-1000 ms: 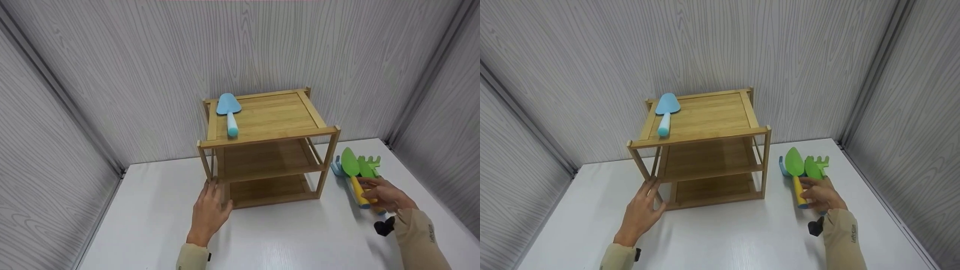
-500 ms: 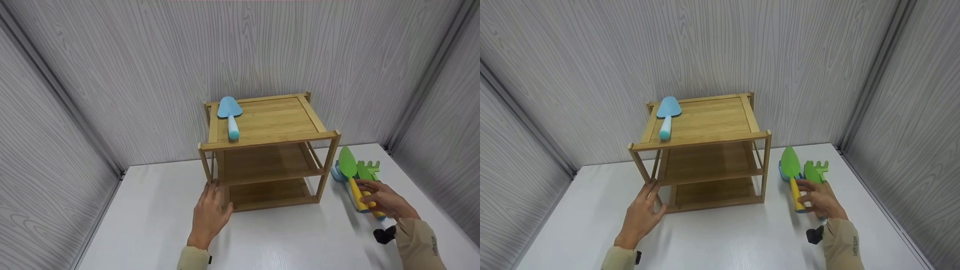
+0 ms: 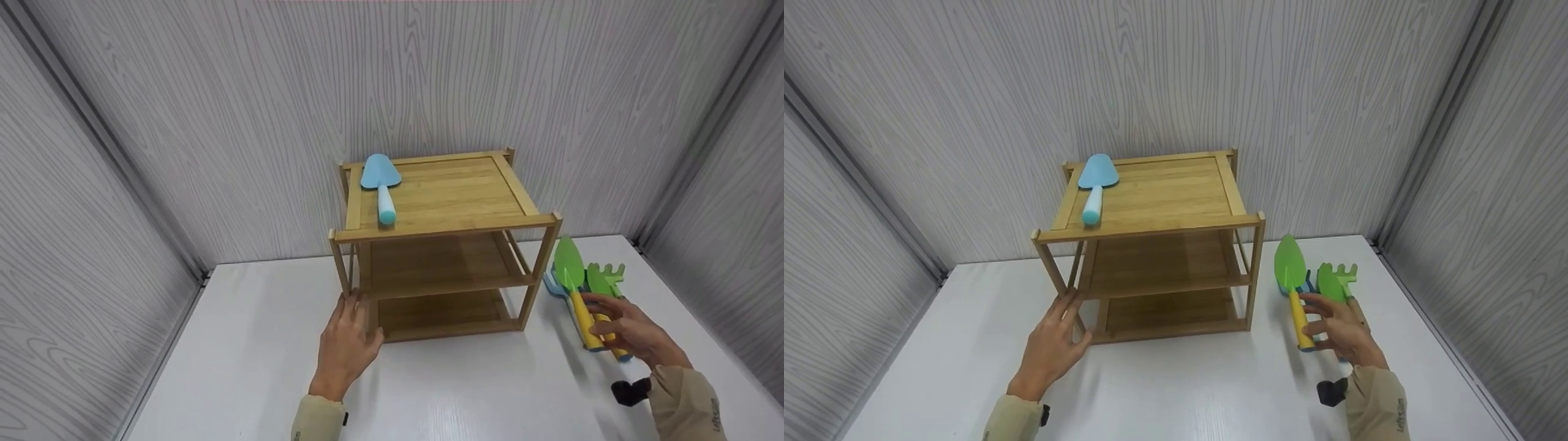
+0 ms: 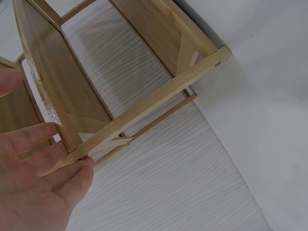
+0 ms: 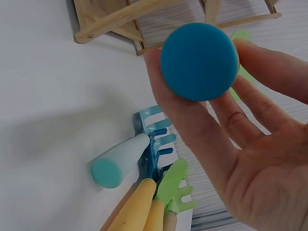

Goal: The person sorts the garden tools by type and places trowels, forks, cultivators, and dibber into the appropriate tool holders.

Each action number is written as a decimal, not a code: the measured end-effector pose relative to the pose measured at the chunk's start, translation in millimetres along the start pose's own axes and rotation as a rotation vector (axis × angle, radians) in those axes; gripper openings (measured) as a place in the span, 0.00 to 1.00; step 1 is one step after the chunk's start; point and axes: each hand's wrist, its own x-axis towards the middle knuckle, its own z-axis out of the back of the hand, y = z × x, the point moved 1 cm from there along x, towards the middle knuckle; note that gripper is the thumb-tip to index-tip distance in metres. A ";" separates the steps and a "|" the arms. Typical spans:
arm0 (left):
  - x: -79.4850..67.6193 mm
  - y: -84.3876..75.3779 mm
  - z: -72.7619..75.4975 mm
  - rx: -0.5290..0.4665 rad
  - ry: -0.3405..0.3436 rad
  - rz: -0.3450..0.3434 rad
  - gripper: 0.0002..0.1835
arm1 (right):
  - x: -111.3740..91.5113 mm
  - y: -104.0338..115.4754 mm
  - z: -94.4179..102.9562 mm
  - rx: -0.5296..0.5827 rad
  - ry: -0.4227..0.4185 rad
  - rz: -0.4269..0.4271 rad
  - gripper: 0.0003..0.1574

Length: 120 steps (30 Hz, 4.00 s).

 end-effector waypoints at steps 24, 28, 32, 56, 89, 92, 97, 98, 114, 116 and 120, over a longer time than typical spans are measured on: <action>0.0 -1.5 0.3 0.013 -0.008 -0.004 0.32 | -16.8 1.4 -8.9 0.116 0.061 0.150 0.38; -0.5 -1.6 0.2 0.017 -0.011 -0.014 0.32 | -21.4 2.5 -12.0 0.112 0.036 0.143 0.38; 0.3 -0.9 -0.4 0.011 -0.011 -0.014 0.31 | -24.0 5.7 -15.1 0.095 -0.010 0.147 0.39; 2.7 -0.5 1.1 0.001 0.002 -0.009 0.30 | -26.9 2.4 -27.7 0.060 -0.146 0.273 0.42; 0.9 0.2 0.8 0.019 0.015 -0.010 0.32 | -15.8 18.6 -40.3 0.124 -0.025 0.471 0.43; 0.3 0.3 0.2 0.021 0.013 -0.010 0.32 | -16.4 21.4 -43.6 0.103 -0.033 0.470 0.42; -0.3 0.1 0.2 0.022 0.014 -0.006 0.31 | -17.6 28.0 -51.0 -0.015 -0.101 0.438 0.42; -0.5 0.2 0.3 0.021 0.015 -0.004 0.31 | -17.3 29.7 -52.4 -0.037 -0.112 0.430 0.43; 0.9 -2.1 1.1 0.017 0.014 -0.001 0.31 | -12.6 50.6 -66.2 -0.046 -0.026 0.414 0.43; 0.7 -2.1 0.9 0.014 0.015 0.001 0.31 | -12.2 52.7 -68.3 -0.055 -0.023 0.413 0.42; 0.4 -2.0 0.9 0.008 0.013 0.003 0.31 | -11.5 55.3 -71.7 -0.069 -0.027 0.410 0.42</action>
